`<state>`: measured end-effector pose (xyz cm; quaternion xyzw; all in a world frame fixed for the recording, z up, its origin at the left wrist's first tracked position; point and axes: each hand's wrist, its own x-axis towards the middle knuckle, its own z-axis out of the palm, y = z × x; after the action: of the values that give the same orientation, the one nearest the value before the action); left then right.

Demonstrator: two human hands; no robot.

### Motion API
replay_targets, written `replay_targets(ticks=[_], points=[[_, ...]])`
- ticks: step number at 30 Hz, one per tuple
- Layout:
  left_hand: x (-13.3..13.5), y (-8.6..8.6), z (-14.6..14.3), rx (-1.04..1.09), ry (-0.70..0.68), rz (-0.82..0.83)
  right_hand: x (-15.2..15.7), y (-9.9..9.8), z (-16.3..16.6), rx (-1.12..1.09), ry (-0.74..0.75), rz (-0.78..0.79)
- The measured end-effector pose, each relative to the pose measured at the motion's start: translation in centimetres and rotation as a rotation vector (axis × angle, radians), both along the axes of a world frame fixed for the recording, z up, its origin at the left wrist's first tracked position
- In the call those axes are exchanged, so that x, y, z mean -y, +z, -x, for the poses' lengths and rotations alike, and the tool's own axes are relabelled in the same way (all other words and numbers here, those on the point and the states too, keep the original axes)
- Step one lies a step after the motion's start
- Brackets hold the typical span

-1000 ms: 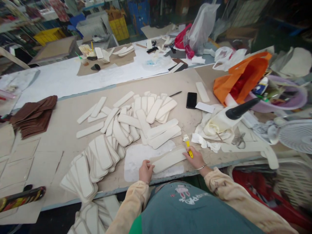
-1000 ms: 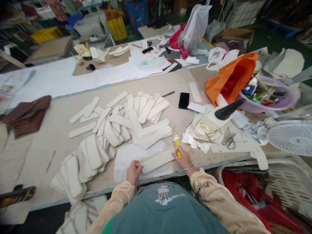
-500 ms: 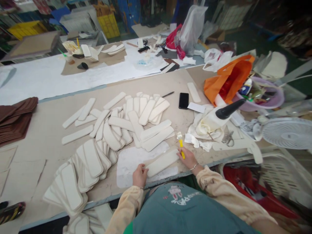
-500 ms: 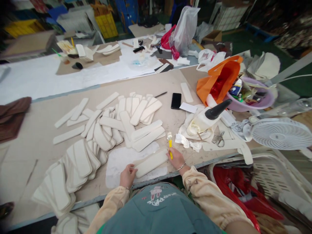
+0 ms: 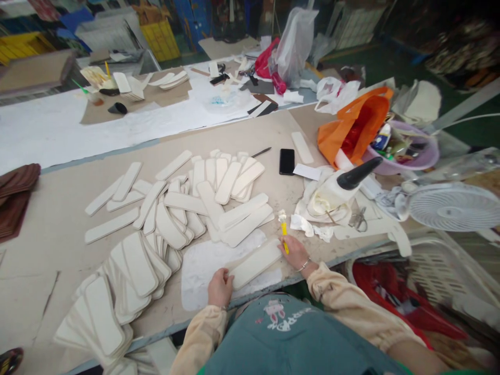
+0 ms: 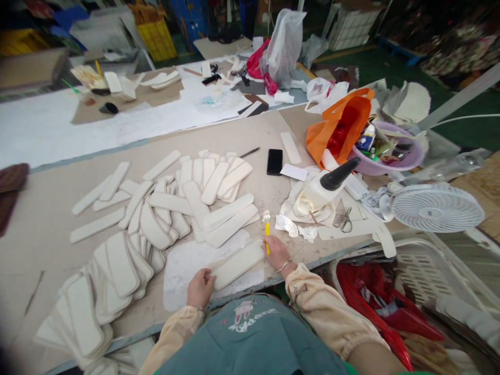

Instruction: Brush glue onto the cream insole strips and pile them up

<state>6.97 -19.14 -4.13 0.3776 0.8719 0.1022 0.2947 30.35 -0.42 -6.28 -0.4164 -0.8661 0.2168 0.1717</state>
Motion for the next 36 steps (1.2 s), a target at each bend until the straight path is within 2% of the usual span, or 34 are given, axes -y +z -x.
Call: replay_targets(ticks=[4,7,15,28,36], points=[[0.0,-0.2,0.0,-0.024,-0.028,-0.033,0.2,0.9,0.0,0.014,-0.009,-0.024],[0.0,-0.3,0.1,-0.021,-0.025,0.001,0.6,1.4,0.0,0.001,0.002,-0.023],[-0.6,0.7,0.0,-0.024,-0.016,0.08,0.0,1.2,-1.0,0.021,-0.092,-0.006],[-1.1,1.6,0.1,-0.081,-0.051,0.162,1.3,2.9,-3.9,-0.061,-0.056,-0.012],[-1.4,2.2,-0.1,-0.141,-0.09,0.237,2.9,2.8,-5.9,-0.086,0.002,-0.007]])
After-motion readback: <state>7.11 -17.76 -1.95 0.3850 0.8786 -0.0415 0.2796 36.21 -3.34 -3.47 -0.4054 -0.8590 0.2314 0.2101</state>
